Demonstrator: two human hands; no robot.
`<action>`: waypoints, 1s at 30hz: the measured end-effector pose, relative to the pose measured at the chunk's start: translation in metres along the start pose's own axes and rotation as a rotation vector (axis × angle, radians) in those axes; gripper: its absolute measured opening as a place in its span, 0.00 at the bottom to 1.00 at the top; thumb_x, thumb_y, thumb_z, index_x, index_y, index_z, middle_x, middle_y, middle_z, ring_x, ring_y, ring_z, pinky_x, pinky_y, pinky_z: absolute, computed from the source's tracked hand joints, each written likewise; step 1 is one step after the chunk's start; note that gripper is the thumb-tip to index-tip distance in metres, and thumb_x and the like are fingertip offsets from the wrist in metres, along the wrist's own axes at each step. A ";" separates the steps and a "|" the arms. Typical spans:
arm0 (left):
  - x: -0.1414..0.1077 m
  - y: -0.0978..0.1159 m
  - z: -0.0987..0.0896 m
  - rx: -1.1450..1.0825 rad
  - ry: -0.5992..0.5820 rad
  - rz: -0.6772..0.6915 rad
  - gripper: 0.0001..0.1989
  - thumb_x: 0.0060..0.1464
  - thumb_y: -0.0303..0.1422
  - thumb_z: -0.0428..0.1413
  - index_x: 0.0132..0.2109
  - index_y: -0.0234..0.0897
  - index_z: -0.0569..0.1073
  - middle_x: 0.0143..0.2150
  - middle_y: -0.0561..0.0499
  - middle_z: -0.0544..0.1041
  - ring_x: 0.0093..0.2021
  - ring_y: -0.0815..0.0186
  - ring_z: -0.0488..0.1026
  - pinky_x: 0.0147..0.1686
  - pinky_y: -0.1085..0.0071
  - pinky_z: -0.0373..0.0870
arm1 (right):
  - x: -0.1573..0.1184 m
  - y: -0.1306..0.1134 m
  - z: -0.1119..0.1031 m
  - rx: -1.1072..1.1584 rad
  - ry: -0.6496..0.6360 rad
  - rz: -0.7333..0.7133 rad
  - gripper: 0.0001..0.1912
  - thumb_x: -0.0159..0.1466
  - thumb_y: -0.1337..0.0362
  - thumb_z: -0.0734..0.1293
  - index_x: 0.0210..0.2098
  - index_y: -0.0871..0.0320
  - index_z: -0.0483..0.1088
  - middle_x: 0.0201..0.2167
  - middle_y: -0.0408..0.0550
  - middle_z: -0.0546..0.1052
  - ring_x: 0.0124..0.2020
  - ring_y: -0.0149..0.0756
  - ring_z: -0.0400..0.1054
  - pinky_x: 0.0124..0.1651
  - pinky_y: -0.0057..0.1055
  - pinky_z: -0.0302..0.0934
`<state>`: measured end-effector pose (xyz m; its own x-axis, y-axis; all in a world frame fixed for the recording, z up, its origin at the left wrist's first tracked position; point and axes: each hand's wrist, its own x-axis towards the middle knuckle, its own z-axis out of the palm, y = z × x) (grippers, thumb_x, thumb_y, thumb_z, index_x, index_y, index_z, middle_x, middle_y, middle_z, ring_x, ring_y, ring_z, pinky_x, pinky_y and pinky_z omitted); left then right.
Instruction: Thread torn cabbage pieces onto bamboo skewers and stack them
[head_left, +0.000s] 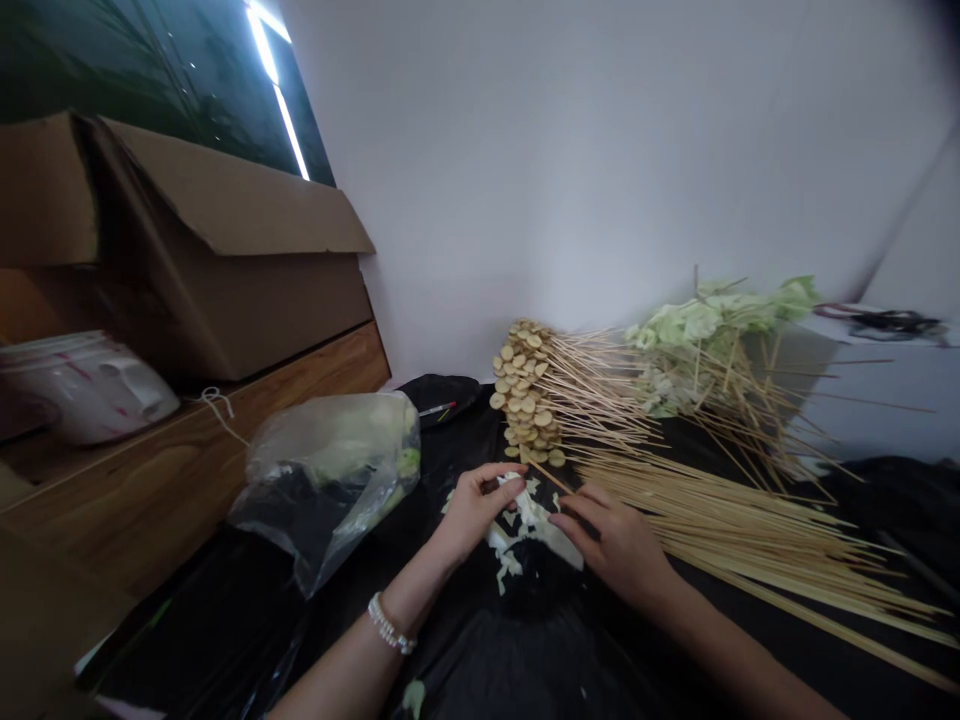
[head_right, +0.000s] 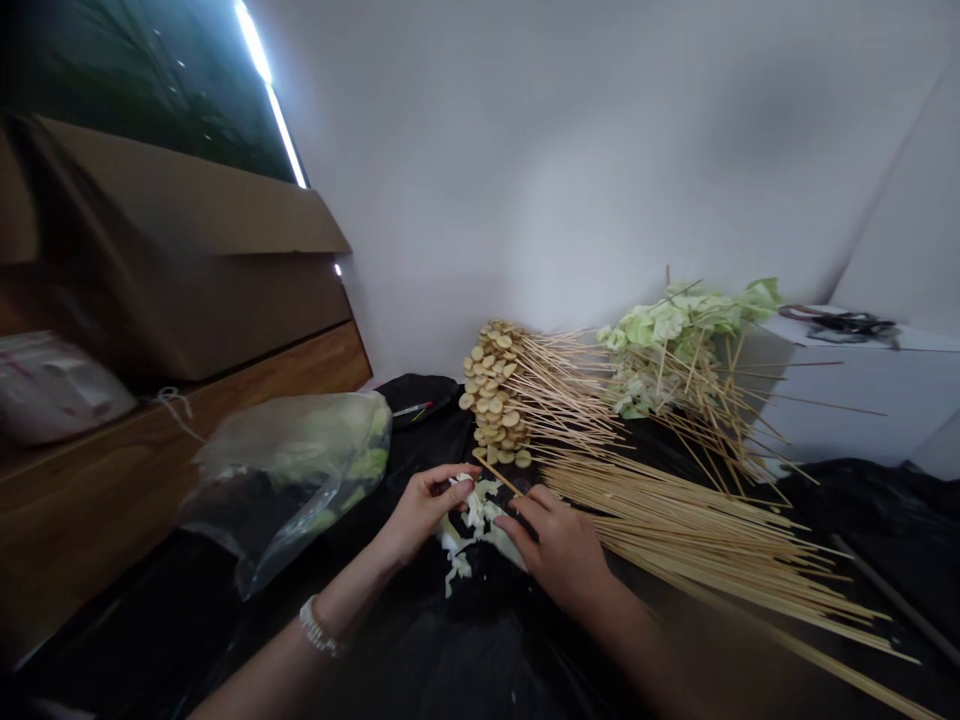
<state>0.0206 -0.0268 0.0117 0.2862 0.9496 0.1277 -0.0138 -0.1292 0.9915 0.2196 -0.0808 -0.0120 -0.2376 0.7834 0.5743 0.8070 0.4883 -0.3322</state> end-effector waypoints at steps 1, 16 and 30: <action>-0.001 0.000 0.002 0.009 -0.024 0.015 0.20 0.44 0.42 0.65 0.42 0.35 0.81 0.32 0.49 0.77 0.26 0.71 0.68 0.28 0.74 0.66 | 0.000 -0.001 0.000 0.006 -0.007 -0.007 0.16 0.68 0.54 0.59 0.40 0.54 0.75 0.34 0.47 0.74 0.34 0.33 0.70 0.40 0.30 0.63; -0.007 -0.003 0.011 0.163 -0.066 0.172 0.13 0.43 0.36 0.67 0.38 0.36 0.82 0.37 0.44 0.78 0.39 0.60 0.74 0.38 0.70 0.68 | -0.001 -0.008 0.000 -0.023 -0.002 -0.047 0.14 0.69 0.64 0.56 0.39 0.57 0.73 0.34 0.48 0.73 0.34 0.32 0.70 0.39 0.28 0.62; -0.005 -0.004 0.010 -0.243 -0.059 -0.059 0.18 0.39 0.37 0.69 0.37 0.33 0.77 0.33 0.51 0.76 0.32 0.70 0.71 0.36 0.74 0.68 | -0.001 -0.005 -0.002 0.000 0.017 -0.073 0.11 0.68 0.60 0.59 0.40 0.56 0.71 0.37 0.47 0.73 0.35 0.32 0.69 0.39 0.28 0.62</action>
<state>0.0288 -0.0344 0.0069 0.3483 0.9344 0.0749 -0.2229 0.0049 0.9748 0.2169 -0.0843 -0.0092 -0.2860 0.7391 0.6098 0.7879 0.5436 -0.2893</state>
